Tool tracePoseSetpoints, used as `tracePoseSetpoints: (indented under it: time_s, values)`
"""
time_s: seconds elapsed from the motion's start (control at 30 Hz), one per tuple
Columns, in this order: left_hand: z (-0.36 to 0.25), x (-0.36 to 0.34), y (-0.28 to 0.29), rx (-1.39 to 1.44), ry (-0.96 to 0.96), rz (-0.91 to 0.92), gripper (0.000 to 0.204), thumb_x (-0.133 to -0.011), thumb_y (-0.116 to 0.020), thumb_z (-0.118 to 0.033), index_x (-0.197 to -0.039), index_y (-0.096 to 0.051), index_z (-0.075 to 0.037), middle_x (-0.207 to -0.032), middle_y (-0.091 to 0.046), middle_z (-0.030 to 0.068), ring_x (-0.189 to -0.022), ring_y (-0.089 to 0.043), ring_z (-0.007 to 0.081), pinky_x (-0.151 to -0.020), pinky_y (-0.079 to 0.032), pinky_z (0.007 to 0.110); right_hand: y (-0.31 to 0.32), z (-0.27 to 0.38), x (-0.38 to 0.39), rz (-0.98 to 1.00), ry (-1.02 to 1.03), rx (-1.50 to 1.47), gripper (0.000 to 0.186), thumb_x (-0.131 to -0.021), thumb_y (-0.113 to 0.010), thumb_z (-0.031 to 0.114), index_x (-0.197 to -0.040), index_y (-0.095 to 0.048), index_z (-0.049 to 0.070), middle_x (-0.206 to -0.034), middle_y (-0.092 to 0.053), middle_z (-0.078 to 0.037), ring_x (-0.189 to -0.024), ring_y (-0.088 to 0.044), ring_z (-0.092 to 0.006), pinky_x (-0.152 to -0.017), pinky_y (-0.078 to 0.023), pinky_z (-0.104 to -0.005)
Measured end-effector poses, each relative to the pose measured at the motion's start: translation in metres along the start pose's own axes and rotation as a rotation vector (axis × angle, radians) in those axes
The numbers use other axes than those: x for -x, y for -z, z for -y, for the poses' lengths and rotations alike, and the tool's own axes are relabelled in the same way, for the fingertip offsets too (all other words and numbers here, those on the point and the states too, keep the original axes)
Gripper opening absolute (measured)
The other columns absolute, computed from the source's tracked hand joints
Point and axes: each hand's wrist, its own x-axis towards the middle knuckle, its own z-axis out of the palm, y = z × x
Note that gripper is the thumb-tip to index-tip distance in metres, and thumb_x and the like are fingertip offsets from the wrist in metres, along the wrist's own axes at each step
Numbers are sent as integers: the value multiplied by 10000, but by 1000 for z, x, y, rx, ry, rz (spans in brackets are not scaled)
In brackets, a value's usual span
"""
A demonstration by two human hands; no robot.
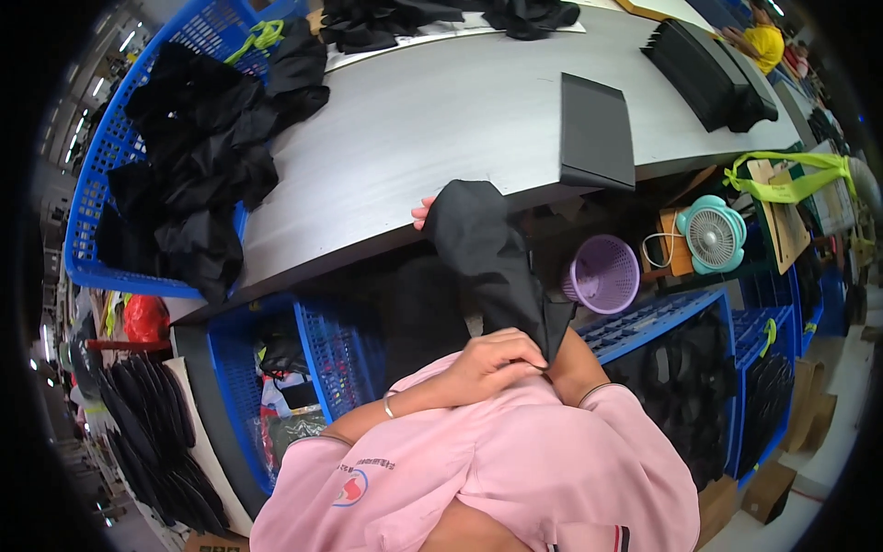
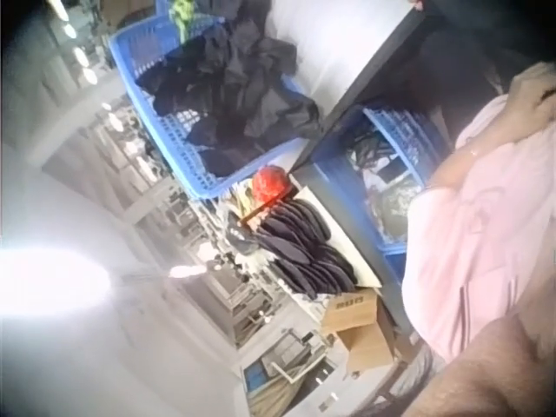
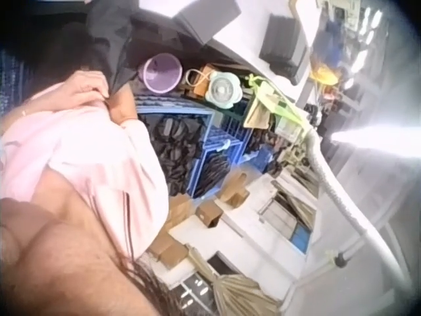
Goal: Folding and sorting black fabric pieces into crates in a production environment.
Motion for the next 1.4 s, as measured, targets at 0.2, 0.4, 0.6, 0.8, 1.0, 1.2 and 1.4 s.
tracePoseSetpoints:
  time_s: [0.2,0.4,0.6,0.8,1.0,1.2,1.4]
  values:
    - [1,2,6,197,130,-288,82,-939,-583,-13,-1002,-626,-44,-909,-582,17,-826,-544,95,-731,-445,225,7,-37,15,-327,-121,-178,102,-806,-678,59,-848,-586,47,-814,-690,-65,-781,-643,-251,-701,-514,-369]
    - [33,-38,86,-270,-25,-1021,125,-995,-540,-73,-937,-631,-9,-859,-571,-36,-738,-447,36,-650,-377,199,-14,36,63,-271,-359,-1477,373,-978,-569,195,-1265,-552,-42,-1189,-616,-123,-1171,-549,-182,-1001,-430,-280]
    - [59,-54,204,-80,-80,-1208,156,-986,-595,-142,-963,-660,-2,-836,-603,-39,-771,-506,34,-693,-426,201,32,83,114,222,-335,-727,309,-1000,-521,169,-1231,-535,-37,-956,-540,-22,-890,-510,-103,-806,-414,-257]
    - [35,-42,167,26,-61,-1048,107,-961,-643,-110,-938,-677,-12,-849,-623,-44,-778,-533,27,-711,-446,192,49,59,117,-129,-368,-499,415,-944,-655,200,-1265,-508,-18,-1200,-541,-120,-1075,-552,-187,-952,-440,-315]
    - [1,-42,78,-140,-45,-785,85,-899,-708,-84,-891,-717,1,-806,-671,-3,-739,-576,45,-646,-471,209,50,60,73,-374,-169,29,453,-871,-584,-2,-1318,-510,-6,-1431,-445,-191,-1268,-508,-318,-1047,-419,-384]
    - [1,-24,98,-6,-3,-916,126,-900,-719,-105,-840,-720,6,-772,-691,20,-709,-591,47,-637,-478,214,72,59,79,-118,-574,-972,186,-949,-561,35,-1075,-684,-24,-1029,-713,-63,-943,-662,-136,-849,-508,-262]
    - [23,-6,117,672,160,-676,341,-1040,-503,-303,-960,-639,-1,-776,-612,-5,-680,-595,85,-677,-514,227,80,72,81,-41,-629,-1216,111,-943,-653,139,-913,-650,32,-859,-675,3,-768,-628,-74,-728,-519,-239]
